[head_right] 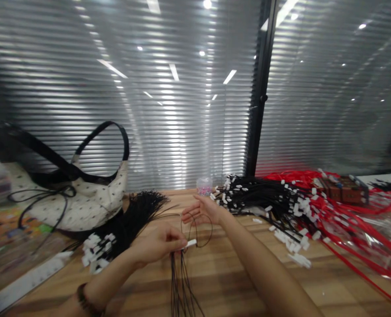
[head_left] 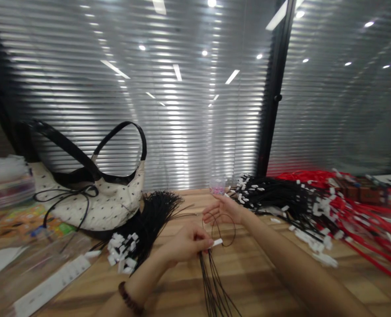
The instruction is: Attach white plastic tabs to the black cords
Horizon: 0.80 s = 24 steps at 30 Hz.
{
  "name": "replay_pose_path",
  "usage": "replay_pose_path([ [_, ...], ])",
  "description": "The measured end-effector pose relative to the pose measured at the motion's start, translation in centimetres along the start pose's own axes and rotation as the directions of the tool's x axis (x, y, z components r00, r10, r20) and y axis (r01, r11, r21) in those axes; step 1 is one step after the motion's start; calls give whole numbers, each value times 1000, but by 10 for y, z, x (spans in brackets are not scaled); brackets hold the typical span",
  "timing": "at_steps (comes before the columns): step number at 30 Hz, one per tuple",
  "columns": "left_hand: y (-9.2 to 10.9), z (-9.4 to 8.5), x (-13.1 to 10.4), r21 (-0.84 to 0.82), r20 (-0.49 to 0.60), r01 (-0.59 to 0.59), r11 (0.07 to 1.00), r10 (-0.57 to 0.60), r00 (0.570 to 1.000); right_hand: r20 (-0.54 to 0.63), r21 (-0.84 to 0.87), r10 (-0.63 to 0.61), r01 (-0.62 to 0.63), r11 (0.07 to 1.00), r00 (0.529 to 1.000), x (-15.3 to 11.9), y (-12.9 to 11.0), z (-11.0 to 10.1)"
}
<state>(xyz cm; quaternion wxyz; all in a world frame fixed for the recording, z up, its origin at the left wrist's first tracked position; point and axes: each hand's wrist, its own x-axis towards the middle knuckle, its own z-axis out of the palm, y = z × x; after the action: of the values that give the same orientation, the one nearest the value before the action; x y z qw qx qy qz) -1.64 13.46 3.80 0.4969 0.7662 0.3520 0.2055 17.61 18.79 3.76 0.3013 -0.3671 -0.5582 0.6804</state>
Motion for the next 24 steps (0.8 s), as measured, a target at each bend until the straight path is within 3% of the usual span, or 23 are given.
replay_pose_path([
  [3, -13, 6, 7, 9, -28, 80, 997, -80, 996, -157, -379, -172, 102, 920, 972, -5, -6, 13],
  [5, -19, 8, 10, -26, -33, 99, 995, -100, 994, -250, -482, -311, 161, 861, 917, -14, 2, 27],
  [7, -23, 7, 12, -62, -34, 88, 994, -90, 995, -341, -588, -494, 229, 776, 800, -27, 17, 42],
  [8, -24, 7, 13, -82, -35, 79, 993, -82, 996, -366, -689, -626, 251, 680, 688, -34, 26, 49],
  [9, -25, 7, 13, -105, -34, 73, 992, -77, 996, -365, -755, -684, 229, 614, 631, -41, 35, 55],
  [10, -26, 8, 14, -125, -32, 71, 990, -76, 997, -374, -772, -673, 188, 607, 638, -48, 43, 60],
  [11, -27, 8, 14, -140, -32, 74, 987, -79, 996, -386, -752, -610, 147, 643, 692, -52, 51, 64],
  [13, -28, 9, 14, -149, -39, 75, 986, -81, 996, -397, -602, -367, 63, 796, 841, -56, 63, 68],
  [15, -29, 10, 14, -145, -48, 65, 987, -73, 996, -359, -428, -180, 10, 904, 916, -53, 72, 68],
  [18, -29, 10, 12, -136, -44, 66, 989, -73, 996, -306, -300, -133, 38, 953, 943, -47, 76, 67],
  [24, -31, 10, 11, -149, -53, 45, 988, -54, 997, -331, -240, -116, 36, 970, 937, -50, 68, 74],
])
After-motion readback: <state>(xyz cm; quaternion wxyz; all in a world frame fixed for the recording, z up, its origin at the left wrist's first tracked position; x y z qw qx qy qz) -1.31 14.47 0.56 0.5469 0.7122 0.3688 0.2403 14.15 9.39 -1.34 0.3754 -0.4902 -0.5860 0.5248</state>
